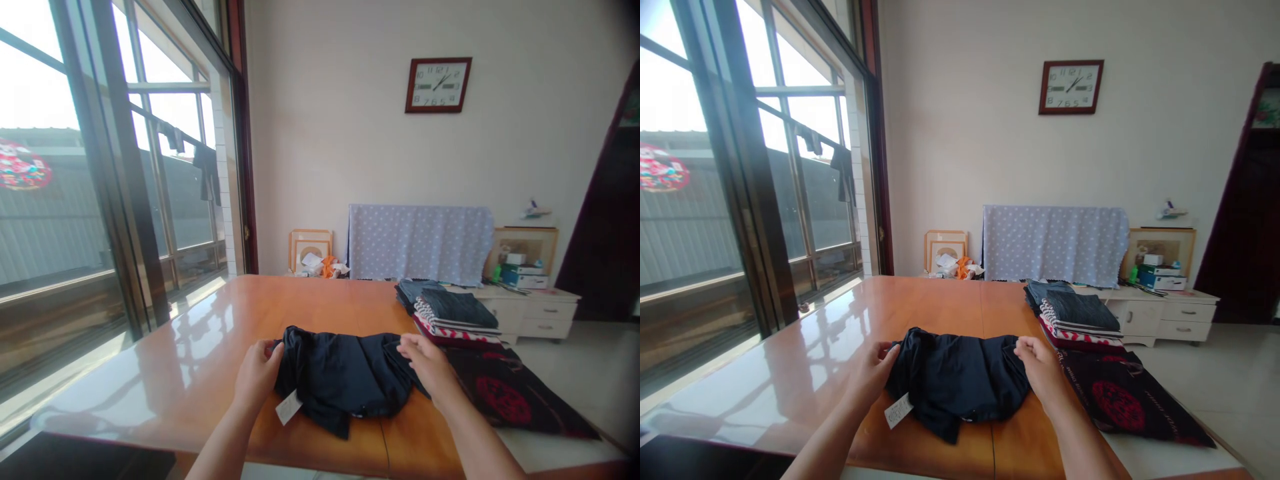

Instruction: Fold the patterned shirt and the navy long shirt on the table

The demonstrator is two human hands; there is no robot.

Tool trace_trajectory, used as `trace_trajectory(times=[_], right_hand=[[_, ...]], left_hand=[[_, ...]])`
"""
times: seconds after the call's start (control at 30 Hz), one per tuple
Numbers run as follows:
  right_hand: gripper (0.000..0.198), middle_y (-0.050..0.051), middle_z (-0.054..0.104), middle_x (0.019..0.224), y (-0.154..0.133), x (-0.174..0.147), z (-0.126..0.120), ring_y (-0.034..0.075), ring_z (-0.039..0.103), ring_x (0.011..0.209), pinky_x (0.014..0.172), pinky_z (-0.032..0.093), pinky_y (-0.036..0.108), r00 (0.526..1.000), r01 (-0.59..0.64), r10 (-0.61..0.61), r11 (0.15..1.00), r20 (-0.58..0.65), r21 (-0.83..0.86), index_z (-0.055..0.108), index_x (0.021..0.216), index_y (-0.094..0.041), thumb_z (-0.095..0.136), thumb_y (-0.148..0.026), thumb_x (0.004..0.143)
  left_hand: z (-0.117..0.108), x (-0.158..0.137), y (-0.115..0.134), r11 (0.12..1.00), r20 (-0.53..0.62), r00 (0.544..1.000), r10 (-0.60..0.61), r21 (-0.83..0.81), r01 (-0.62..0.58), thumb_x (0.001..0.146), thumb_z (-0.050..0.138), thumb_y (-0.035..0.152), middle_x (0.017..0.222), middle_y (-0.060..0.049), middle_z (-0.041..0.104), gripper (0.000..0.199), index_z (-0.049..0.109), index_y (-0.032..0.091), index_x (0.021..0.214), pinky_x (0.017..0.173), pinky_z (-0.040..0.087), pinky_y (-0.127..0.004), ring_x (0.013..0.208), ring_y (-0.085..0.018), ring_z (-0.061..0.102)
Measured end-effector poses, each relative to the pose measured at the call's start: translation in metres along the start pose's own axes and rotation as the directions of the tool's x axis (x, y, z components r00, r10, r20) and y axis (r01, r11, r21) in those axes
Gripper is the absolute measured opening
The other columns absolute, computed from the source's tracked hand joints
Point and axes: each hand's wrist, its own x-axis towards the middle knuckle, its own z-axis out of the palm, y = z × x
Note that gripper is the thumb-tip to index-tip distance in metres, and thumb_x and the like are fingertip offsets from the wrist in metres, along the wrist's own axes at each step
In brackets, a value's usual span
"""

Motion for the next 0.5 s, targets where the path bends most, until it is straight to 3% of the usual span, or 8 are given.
trace_trajectory(times=[0.03, 0.1, 0.2, 0.27, 0.37, 0.43, 0.5], right_hand=[[0.051, 0.008, 0.075, 0.095, -0.003, -0.007, -0.001, 0.025, 0.07, 0.093, 0.085, 0.053, 0.036, 0.99, -0.005, 0.013, 0.999, 0.142, -0.054, 0.071, 0.109, -0.017, 0.067, -0.056, 0.075], [0.057, 0.009, 0.075, 0.101, -0.006, -0.021, -0.001, 0.024, 0.069, 0.095, 0.087, 0.052, 0.036, 0.926, 0.018, 0.047, 0.985, 0.375, -0.169, 0.069, 0.117, -0.017, 0.069, -0.055, 0.075], [0.069, 0.011, 0.07, 0.122, -0.002, -0.038, 0.0, 0.029, 0.063, 0.113, 0.097, 0.048, 0.04, 0.844, 0.125, 0.088, 0.927, 0.528, -0.354, 0.067, 0.127, -0.024, 0.08, -0.049, 0.064], [0.065, 0.01, 0.068, 0.126, 0.004, -0.043, 0.002, 0.033, 0.057, 0.122, 0.103, 0.043, 0.041, 0.84, 0.222, 0.07, 0.861, 0.539, -0.458, 0.071, 0.121, -0.027, 0.083, -0.04, 0.059], [0.024, 0.007, 0.073, 0.102, 0.007, -0.039, 0.006, 0.029, 0.063, 0.107, 0.097, 0.044, 0.037, 0.865, 0.266, 0.018, 0.83, 0.502, -0.489, 0.077, 0.091, -0.024, 0.072, -0.033, 0.069], [0.016, 0.004, 0.074, 0.089, 0.003, -0.032, 0.006, 0.025, 0.065, 0.095, 0.089, 0.047, 0.034, 0.897, 0.205, -0.016, 0.9, 0.441, -0.385, 0.074, 0.08, -0.022, 0.063, -0.033, 0.077], [0.021, 0.002, 0.074, 0.087, -0.003, -0.024, 0.003, 0.023, 0.066, 0.091, 0.083, 0.049, 0.032, 0.947, 0.077, -0.015, 0.98, 0.321, -0.183, 0.073, 0.085, -0.022, 0.06, -0.037, 0.082]], left_hand=[[0.0, -0.003, 0.0, 0.998, 0.016, 1.0, 0.015, 0.069, -0.016, 0.079, 0.06, 0.064, 0.075, -0.006, 0.071, 0.046, 0.071, 0.021, 0.09, 0.064, 0.043, -0.031, 0.075, -0.027, 0.067], [0.003, -0.012, 0.001, 0.988, 0.067, 0.997, 0.027, 0.149, -0.036, 0.077, 0.06, 0.07, 0.07, -0.005, 0.07, 0.049, 0.071, 0.023, 0.086, 0.061, 0.039, -0.031, 0.069, -0.026, 0.066], [0.01, -0.025, 0.004, 0.975, 0.111, 0.994, 0.021, 0.219, -0.045, 0.07, 0.067, 0.069, 0.076, -0.006, 0.073, 0.049, 0.07, 0.026, 0.094, 0.062, 0.037, -0.03, 0.071, -0.028, 0.067], [0.015, -0.031, 0.004, 0.956, 0.131, 0.991, 0.029, 0.287, -0.066, 0.07, 0.07, 0.057, 0.086, -0.007, 0.076, 0.044, 0.069, 0.027, 0.102, 0.065, 0.039, -0.03, 0.078, -0.028, 0.069], [0.016, -0.03, 0.001, 0.952, 0.158, 0.987, 0.034, 0.296, -0.08, 0.074, 0.064, 0.037, 0.089, -0.005, 0.076, 0.025, 0.069, 0.028, 0.097, 0.066, 0.041, -0.03, 0.081, -0.026, 0.069], [0.013, -0.024, -0.003, 0.991, 0.131, 0.991, 0.011, 0.133, -0.029, 0.075, 0.061, 0.034, 0.08, -0.003, 0.074, 0.018, 0.07, 0.027, 0.09, 0.063, 0.043, -0.029, 0.075, -0.024, 0.068], [0.007, -0.015, -0.006, 0.989, 0.073, 0.996, -0.042, -0.139, 0.052, 0.075, 0.062, 0.038, 0.071, -0.002, 0.07, 0.021, 0.07, 0.023, 0.088, 0.058, 0.044, -0.028, 0.065, -0.022, 0.066]])
